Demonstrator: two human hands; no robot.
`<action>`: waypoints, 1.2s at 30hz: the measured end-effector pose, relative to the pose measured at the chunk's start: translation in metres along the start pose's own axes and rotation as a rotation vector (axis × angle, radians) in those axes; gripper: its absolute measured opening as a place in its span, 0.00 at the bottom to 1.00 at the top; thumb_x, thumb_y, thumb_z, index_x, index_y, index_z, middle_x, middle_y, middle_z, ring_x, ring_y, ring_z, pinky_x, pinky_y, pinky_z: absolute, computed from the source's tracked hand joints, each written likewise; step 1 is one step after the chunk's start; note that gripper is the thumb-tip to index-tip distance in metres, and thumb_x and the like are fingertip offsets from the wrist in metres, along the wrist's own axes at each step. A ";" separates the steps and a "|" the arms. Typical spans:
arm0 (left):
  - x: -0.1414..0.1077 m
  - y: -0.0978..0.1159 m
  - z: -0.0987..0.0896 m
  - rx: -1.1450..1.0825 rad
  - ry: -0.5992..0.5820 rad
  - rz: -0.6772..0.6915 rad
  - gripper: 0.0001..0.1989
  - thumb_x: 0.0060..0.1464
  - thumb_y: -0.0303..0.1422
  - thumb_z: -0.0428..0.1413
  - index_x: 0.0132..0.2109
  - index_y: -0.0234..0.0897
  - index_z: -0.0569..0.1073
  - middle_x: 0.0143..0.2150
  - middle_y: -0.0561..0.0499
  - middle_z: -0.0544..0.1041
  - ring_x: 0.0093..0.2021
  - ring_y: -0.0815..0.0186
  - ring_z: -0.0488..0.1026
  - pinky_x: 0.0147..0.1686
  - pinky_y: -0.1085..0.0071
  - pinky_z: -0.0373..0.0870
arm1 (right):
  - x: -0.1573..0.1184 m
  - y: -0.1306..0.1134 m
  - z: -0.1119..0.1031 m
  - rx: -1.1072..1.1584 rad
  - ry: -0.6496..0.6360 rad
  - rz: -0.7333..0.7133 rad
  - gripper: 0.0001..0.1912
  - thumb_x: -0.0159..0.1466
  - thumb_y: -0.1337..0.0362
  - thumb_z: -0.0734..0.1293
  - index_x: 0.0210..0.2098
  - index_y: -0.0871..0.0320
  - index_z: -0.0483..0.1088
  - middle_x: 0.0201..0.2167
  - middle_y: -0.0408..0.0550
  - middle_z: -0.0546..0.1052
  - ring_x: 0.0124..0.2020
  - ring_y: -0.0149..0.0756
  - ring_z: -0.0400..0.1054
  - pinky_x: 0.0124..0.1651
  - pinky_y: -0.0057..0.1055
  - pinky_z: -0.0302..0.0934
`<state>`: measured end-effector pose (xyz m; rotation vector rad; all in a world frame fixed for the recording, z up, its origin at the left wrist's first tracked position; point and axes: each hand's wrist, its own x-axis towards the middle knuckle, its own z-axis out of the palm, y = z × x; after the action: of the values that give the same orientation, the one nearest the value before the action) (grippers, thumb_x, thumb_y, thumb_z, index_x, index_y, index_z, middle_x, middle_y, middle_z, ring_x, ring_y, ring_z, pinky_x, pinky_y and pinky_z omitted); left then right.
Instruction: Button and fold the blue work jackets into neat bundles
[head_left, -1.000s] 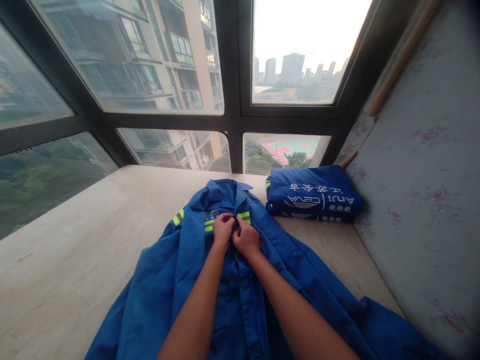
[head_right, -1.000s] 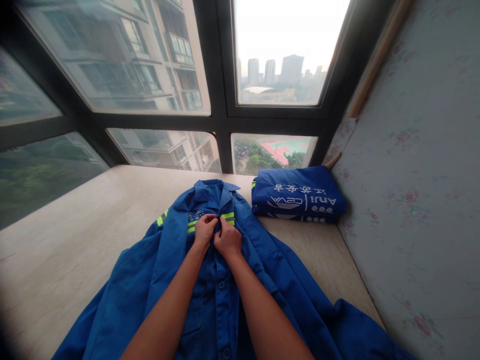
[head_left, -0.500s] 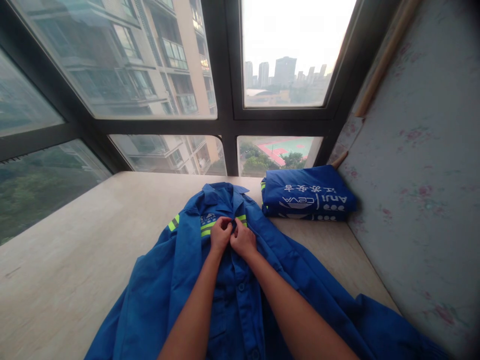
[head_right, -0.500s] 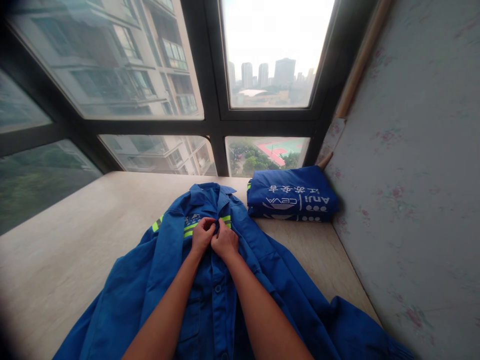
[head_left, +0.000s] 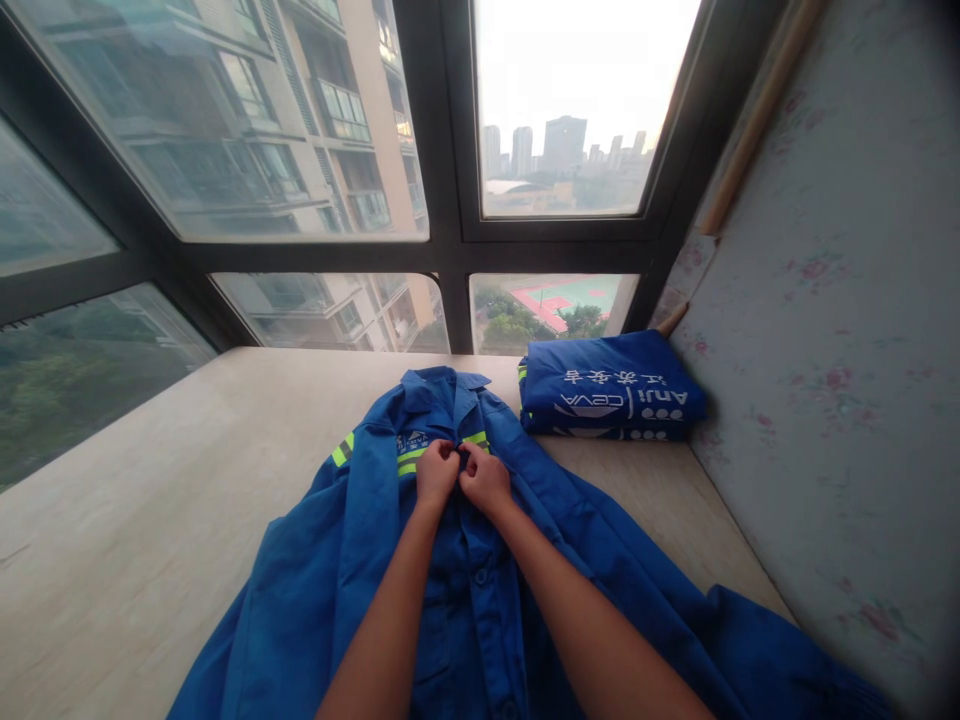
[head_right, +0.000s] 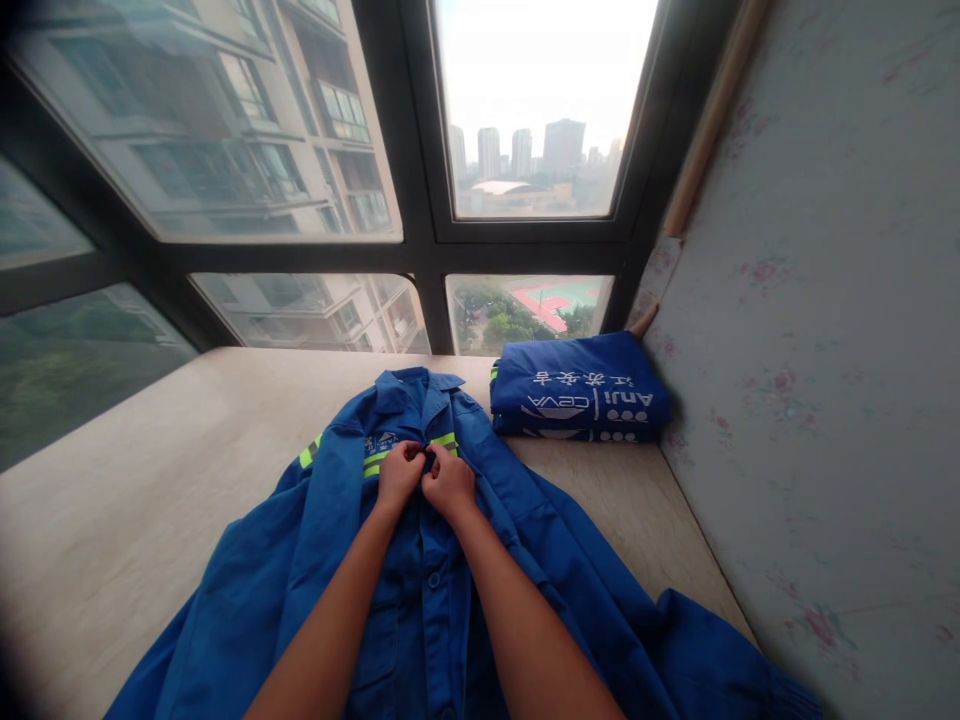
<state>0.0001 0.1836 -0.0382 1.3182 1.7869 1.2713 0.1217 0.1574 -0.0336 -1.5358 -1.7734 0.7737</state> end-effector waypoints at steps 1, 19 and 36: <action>0.001 0.000 0.000 -0.005 -0.003 -0.015 0.04 0.41 0.28 0.59 0.30 0.38 0.75 0.30 0.46 0.79 0.34 0.57 0.76 0.40 0.62 0.71 | 0.000 -0.001 0.000 -0.008 0.002 -0.001 0.27 0.55 0.70 0.64 0.54 0.52 0.72 0.26 0.39 0.77 0.32 0.35 0.71 0.33 0.25 0.56; 0.001 -0.005 0.001 -0.295 0.018 -0.185 0.09 0.38 0.35 0.60 0.30 0.35 0.78 0.29 0.49 0.79 0.29 0.64 0.74 0.33 0.69 0.70 | -0.008 -0.010 -0.005 -0.071 0.003 -0.029 0.27 0.58 0.69 0.63 0.56 0.52 0.70 0.37 0.44 0.81 0.38 0.37 0.74 0.38 0.26 0.59; 0.009 0.002 0.005 -0.414 0.059 -0.345 0.12 0.34 0.27 0.61 0.33 0.35 0.77 0.23 0.54 0.76 0.23 0.69 0.72 0.27 0.73 0.70 | -0.011 -0.011 -0.002 -0.144 0.002 -0.088 0.30 0.60 0.69 0.61 0.63 0.55 0.65 0.48 0.49 0.79 0.45 0.38 0.74 0.46 0.27 0.64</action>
<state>0.0020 0.1935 -0.0379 0.7177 1.5896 1.3933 0.1178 0.1447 -0.0249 -1.5376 -1.9175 0.6126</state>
